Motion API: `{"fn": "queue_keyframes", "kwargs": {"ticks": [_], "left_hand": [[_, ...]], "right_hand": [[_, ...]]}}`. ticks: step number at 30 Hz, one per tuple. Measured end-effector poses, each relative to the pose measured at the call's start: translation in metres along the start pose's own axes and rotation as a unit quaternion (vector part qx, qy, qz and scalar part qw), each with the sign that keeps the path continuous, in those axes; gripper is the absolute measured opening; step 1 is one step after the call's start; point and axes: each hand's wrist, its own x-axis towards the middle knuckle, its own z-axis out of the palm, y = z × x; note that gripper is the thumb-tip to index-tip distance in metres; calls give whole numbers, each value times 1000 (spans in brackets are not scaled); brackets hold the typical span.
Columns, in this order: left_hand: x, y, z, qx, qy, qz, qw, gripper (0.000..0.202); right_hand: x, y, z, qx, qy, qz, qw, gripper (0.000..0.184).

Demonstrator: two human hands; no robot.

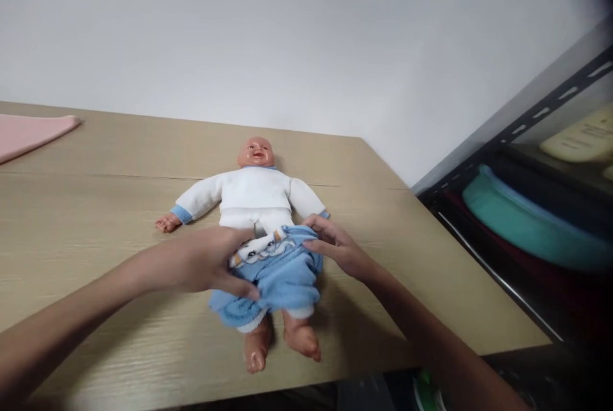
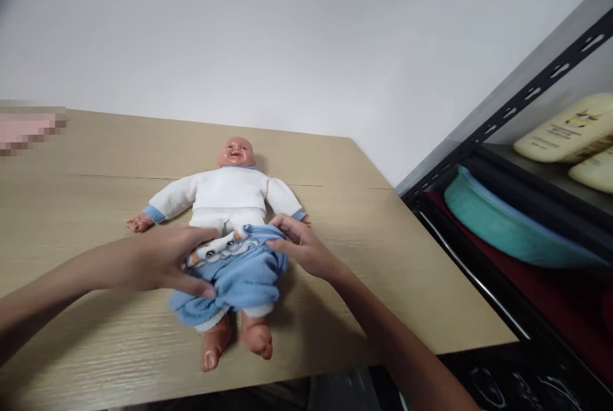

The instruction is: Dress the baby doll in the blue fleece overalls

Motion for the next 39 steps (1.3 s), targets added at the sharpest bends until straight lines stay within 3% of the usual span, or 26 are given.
{"fn": "queue_keyframes", "kwargs": {"ticks": [3, 6, 8, 11, 17, 21, 24, 28, 32, 35, 39], "left_hand": [[-10, -20, -8, -58, -30, -15, 998, 45], [-13, -34, -9, -48, 49, 23, 997, 35], [-12, -40, -6, -28, 117, 57, 991, 32], [-6, -48, 0, -12, 183, 59, 981, 41], [21, -63, 1, -35, 223, 22, 974, 32], [33, -77, -7, -94, 232, -23, 968, 45], [34, -85, -8, -136, 227, -1, 964, 42], [39, -89, -6, -62, 286, 59, 954, 29], [51, -95, -1, -102, 260, 72, 958, 30], [49, -104, 7, -153, 252, 85, 952, 34], [37, -117, 20, -212, 208, 106, 949, 50]], "right_hand": [[17, 9, -1, -61, 18, -15, 998, 26], [28, 13, 5, -135, 64, -83, 985, 22], [35, 16, 8, -126, 96, -121, 980, 19], [44, 23, 10, -77, 111, -101, 986, 19], [73, 39, 15, -94, 182, -68, 976, 19], [84, 45, 21, -61, 196, -55, 977, 23], [82, 44, 23, -117, 220, -84, 965, 19], [84, 39, 24, -195, 253, -157, 935, 7], [97, 39, 25, -186, 241, -124, 944, 14], [94, 45, 29, -176, 267, -97, 942, 15], [75, 56, 33, -59, 290, 12, 955, 29]]}}
